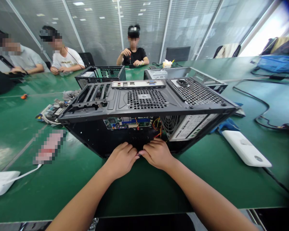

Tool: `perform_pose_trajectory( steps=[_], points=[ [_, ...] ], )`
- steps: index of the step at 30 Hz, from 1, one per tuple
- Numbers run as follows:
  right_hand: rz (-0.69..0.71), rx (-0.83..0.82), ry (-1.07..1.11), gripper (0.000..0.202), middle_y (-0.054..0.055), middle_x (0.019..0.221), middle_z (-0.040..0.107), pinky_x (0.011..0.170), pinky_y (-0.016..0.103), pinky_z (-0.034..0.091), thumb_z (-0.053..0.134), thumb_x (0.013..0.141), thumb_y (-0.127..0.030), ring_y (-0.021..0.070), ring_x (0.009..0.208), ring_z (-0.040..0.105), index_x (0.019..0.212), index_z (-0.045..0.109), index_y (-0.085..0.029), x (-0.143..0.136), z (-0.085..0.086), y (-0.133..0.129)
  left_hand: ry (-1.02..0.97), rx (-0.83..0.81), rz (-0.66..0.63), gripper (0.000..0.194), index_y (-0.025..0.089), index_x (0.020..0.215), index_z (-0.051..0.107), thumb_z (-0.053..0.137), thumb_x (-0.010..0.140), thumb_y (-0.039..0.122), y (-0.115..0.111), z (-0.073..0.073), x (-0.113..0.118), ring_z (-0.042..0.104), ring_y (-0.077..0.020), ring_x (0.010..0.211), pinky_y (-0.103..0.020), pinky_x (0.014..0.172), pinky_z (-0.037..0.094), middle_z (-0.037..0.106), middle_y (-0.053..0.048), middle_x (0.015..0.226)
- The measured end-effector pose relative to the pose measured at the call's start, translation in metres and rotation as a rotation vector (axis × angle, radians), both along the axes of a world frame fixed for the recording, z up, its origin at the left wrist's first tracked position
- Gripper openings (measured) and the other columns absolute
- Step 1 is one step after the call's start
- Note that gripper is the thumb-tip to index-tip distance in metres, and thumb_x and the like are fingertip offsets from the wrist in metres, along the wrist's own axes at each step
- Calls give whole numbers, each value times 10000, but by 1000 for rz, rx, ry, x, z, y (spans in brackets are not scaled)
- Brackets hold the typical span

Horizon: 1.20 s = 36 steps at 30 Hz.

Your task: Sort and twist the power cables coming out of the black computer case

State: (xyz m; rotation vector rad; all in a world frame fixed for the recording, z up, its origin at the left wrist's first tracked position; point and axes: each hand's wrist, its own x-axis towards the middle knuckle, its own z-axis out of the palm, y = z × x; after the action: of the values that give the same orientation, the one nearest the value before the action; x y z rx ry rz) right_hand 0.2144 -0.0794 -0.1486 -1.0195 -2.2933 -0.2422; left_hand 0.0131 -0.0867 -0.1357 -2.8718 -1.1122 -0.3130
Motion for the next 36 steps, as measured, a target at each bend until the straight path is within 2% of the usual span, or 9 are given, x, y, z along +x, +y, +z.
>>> perform_pose_trajectory(
  steps=[6,19,31,36],
  points=[
    [-8,-22,-3,525,5,501,567,609,306,251,369,983,-434,117,492,454,562,545,-176,0,0,0,-11,50,-7,297,162,799,581,393,983,300,0,0,1,514,-189,749,-390,809,455,548,-46,758],
    [-33,-12,-6,451,11,510,574,640,303,271,422,961,-368,125,515,482,574,551,-176,-1,-2,0,-22,-4,12,320,160,770,549,373,985,319,3,0,0,507,-189,732,-375,763,462,533,-45,747],
    [-49,-113,7,455,10,524,602,632,298,275,418,961,-353,115,497,488,564,553,-174,-1,0,0,-7,32,3,329,161,786,569,377,985,338,7,-6,1,523,-196,754,-376,762,457,551,-52,757],
    [-42,-88,26,455,15,521,594,635,298,279,419,959,-356,122,507,498,563,548,-175,-2,1,0,-21,20,0,338,160,781,565,372,987,345,8,-9,0,518,-192,750,-378,776,456,550,-52,757]
  ],
)
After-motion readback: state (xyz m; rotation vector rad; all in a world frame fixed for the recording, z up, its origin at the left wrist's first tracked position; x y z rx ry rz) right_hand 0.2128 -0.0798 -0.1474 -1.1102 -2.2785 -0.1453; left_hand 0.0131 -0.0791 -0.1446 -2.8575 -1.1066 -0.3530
